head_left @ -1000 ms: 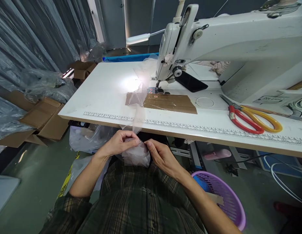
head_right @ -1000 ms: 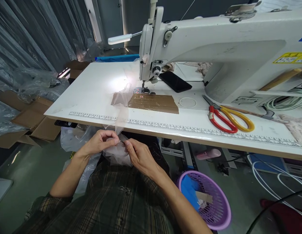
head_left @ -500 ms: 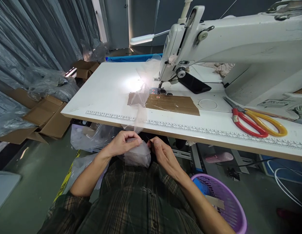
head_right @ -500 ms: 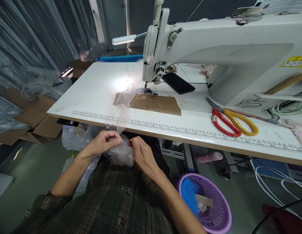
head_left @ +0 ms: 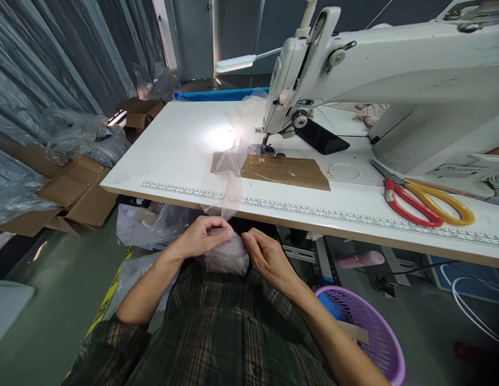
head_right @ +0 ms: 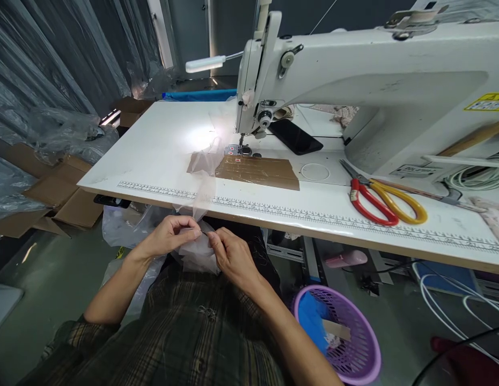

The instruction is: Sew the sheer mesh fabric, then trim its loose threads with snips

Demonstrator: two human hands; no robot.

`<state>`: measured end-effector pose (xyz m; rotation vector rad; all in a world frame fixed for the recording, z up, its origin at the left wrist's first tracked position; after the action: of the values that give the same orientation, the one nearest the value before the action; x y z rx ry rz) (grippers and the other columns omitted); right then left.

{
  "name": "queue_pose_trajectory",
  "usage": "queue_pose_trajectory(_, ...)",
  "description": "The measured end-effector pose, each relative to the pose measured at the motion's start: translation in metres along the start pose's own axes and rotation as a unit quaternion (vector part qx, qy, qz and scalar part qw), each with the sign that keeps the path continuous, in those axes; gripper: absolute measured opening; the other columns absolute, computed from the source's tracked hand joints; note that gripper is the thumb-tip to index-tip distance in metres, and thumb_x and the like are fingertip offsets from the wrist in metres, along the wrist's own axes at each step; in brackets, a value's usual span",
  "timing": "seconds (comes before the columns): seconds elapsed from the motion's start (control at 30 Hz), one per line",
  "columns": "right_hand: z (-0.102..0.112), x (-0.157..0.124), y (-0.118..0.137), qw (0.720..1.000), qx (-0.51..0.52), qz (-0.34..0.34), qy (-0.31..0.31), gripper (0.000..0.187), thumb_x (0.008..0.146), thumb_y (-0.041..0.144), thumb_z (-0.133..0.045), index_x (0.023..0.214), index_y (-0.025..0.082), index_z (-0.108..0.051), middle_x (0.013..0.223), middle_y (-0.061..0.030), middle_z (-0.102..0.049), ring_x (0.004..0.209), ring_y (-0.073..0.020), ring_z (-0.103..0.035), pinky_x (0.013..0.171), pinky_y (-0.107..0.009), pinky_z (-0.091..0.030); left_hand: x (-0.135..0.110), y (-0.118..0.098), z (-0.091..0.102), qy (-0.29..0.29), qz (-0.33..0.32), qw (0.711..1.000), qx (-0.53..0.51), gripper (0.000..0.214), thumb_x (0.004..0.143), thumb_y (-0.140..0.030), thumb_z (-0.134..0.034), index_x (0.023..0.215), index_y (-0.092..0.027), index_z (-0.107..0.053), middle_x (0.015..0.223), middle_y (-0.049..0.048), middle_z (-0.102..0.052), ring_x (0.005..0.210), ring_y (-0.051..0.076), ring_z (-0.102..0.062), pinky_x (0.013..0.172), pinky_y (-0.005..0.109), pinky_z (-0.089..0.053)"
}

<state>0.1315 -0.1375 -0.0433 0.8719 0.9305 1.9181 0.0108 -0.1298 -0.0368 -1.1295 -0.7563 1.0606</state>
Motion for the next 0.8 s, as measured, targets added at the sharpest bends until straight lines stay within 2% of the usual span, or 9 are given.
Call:
queue_pose_trajectory(0.1, 0.001, -0.001, -0.009, 1.000, -0.006, -0.025, -0.007, 0.047, 0.097, 0.053, -0.031, 0.062, 0.022, -0.037, 0.061, 0.0016, -0.041, 0.055, -0.0130, -0.039, 0.053, -0.027, -0.031, 0.000, 0.001, -0.001, 0.000, -0.004, 0.999, 0.035, 0.019, 0.084, -0.029, -0.059, 0.080, -0.013, -0.067, 0.073, 0.0010, -0.065, 0.066, 0.011, -0.055, 0.061, 0.021, -0.041)
queue_pose_trajectory(0.2, 0.004, -0.004, -0.017, 0.996, 0.066, -0.053, -0.012, 0.048, 0.096, 0.057, -0.028, 0.072, 0.021, -0.048, 0.065, 0.0010, -0.044, 0.057, -0.0137, -0.041, 0.053, -0.026, -0.033, -0.003, -0.008, -0.004, -0.010, -0.046, 0.994, 0.103, 0.018, 0.087, -0.027, -0.057, 0.082, -0.014, -0.069, 0.076, 0.0023, -0.067, 0.071, 0.013, -0.059, 0.067, 0.023, -0.044)
queue_pose_trajectory(0.3, -0.001, -0.008, -0.012, 0.989, 0.137, -0.052, 0.029, 0.039, 0.089, 0.058, -0.047, 0.093, 0.020, -0.054, 0.069, 0.0018, -0.047, 0.059, -0.0133, -0.041, 0.054, -0.025, -0.036, -0.016, -0.030, -0.010, -0.036, -0.175, 0.972, 0.153, 0.017, 0.089, -0.026, -0.058, 0.088, -0.016, -0.072, 0.085, 0.0052, -0.069, 0.080, 0.015, -0.062, 0.077, 0.027, -0.047)
queue_pose_trajectory(0.37, -0.005, -0.013, -0.007, 0.985, 0.157, -0.051, 0.054, 0.032, 0.084, 0.051, -0.060, 0.088, 0.020, -0.054, 0.069, 0.0026, -0.047, 0.059, -0.0123, -0.041, 0.054, -0.024, -0.036, -0.033, -0.040, -0.007, -0.081, -0.282, 0.945, 0.148, 0.018, 0.086, -0.032, -0.064, 0.094, -0.019, -0.073, 0.095, 0.0082, -0.068, 0.087, 0.017, -0.063, 0.080, 0.030, -0.049)
queue_pose_trajectory(0.43, -0.005, -0.020, -0.004, 0.983, 0.167, -0.055, 0.053, 0.026, 0.085, 0.044, -0.060, 0.077, 0.020, -0.052, 0.066, 0.0029, -0.047, 0.058, -0.0113, -0.041, 0.054, -0.023, -0.036, -0.048, -0.036, 0.008, -0.153, -0.337, 0.923, 0.102, 0.025, 0.083, -0.041, -0.066, 0.094, -0.020, -0.074, 0.096, 0.0095, -0.068, 0.087, 0.019, -0.062, 0.076, 0.032, -0.050)
queue_pose_trajectory(0.5, -0.004, -0.028, -0.003, 0.983, 0.171, -0.056, 0.047, 0.023, 0.087, 0.038, -0.057, 0.075, 0.020, -0.051, 0.064, 0.0031, -0.047, 0.056, -0.0105, -0.040, 0.052, -0.022, -0.035, -0.052, -0.013, 0.029, -0.233, -0.299, 0.925, 0.042, 0.030, 0.086, -0.046, -0.060, 0.085, -0.019, -0.074, 0.087, 0.0082, -0.067, 0.081, 0.019, -0.062, 0.073, 0.031, -0.049)
queue_pose_trajectory(0.57, -0.003, -0.034, 0.000, 0.983, 0.168, -0.045, 0.051, 0.018, 0.087, 0.032, -0.057, 0.076, 0.020, -0.051, 0.063, 0.0030, -0.049, 0.053, -0.0099, -0.040, 0.050, -0.022, -0.034, -0.044, 0.021, 0.041, -0.269, -0.194, 0.943, -0.004, 0.036, 0.092, -0.044, -0.051, 0.081, -0.017, -0.073, 0.084, 0.0078, -0.068, 0.083, 0.019, -0.063, 0.076, 0.031, -0.048)
queue_pose_trajectory(0.67, -0.006, -0.039, 0.004, 0.985, 0.155, -0.020, 0.066, 0.011, 0.084, 0.023, -0.058, 0.077, 0.020, -0.049, 0.062, 0.0028, -0.053, 0.052, -0.0096, -0.041, 0.049, -0.021, -0.034, -0.021, 0.053, 0.027, -0.191, -0.084, 0.977, -0.052, 0.045, 0.092, -0.052, -0.045, 0.095, -0.017, -0.074, 0.102, 0.0095, -0.070, 0.103, 0.025, -0.062, 0.094, 0.036, -0.043)
queue_pose_trajectory(0.8, -0.004, -0.041, 0.006, 0.988, 0.137, -0.004, 0.065, 0.010, 0.080, 0.016, -0.054, 0.076, 0.021, -0.047, 0.062, 0.0028, -0.057, 0.052, -0.0096, -0.043, 0.049, -0.021, -0.035, -0.005, 0.055, -0.006, -0.074, -0.063, 0.981, -0.167, 0.050, 0.083, -0.061, -0.052, 0.096, -0.018, -0.073, 0.121, 0.0099, -0.066, 0.116, 0.028, -0.056, 0.100, 0.037, -0.039)
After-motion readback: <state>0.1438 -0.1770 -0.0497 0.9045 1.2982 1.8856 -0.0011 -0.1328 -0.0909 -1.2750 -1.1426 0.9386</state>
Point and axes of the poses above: each hand's wrist, its own x-axis towards the middle knuckle, its own z-axis out of the back of the hand, y = z × x, the point moved 9 cm from there along x, towards the middle knuckle
